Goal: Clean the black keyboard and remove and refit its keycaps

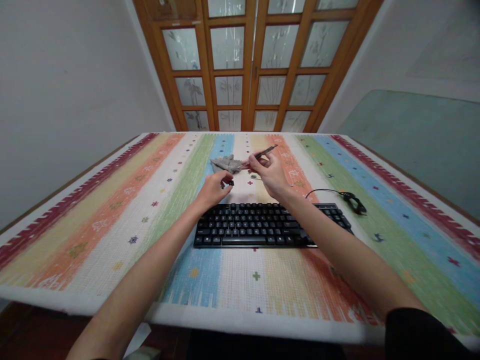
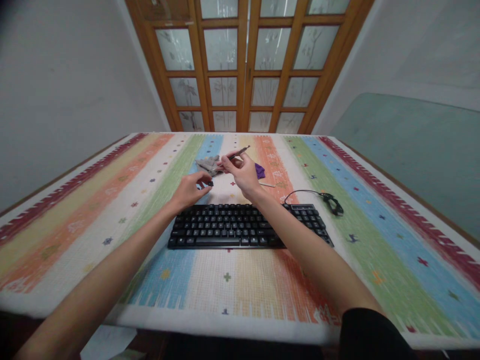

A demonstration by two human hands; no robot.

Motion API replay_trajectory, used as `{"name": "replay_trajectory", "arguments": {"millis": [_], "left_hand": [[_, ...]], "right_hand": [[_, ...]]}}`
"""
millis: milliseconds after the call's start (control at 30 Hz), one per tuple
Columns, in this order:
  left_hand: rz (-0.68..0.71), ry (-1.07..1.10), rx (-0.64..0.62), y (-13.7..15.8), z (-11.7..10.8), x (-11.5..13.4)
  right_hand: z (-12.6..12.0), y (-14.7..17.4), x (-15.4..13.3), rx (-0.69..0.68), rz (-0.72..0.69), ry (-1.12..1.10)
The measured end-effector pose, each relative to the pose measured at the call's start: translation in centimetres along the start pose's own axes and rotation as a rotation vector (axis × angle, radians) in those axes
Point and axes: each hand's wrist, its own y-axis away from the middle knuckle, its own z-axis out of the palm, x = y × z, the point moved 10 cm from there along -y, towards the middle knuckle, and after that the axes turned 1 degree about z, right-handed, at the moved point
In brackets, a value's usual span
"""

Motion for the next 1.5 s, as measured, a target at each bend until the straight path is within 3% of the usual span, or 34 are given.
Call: {"name": "replay_trajectory", "arguments": {"millis": [167, 433, 833, 1500], "left_hand": [[0.047, -0.22, -0.139, -0.8, 2.1, -0.9], [0.018, -0.368, -0.194, -1.2, 3.3, -3.7], [-0.027, -0.261, -0.162, -1.4, 2.2, -5.5], [-0.022, -0.312, -0.222, -0.8, 2.4, -5.4]], "right_hand": [[-0.7, 1.2, -1.3, -0.057, -0.013, 0.065], [-0.2, 3.8, -2.0, -0.189, -0.041, 0.214], [1.1, 5.4, -0.9, -0.295, -0.085, 0.396], [2.2, 6.2, 1.8, -0.348, -0.032, 0.371]]}}
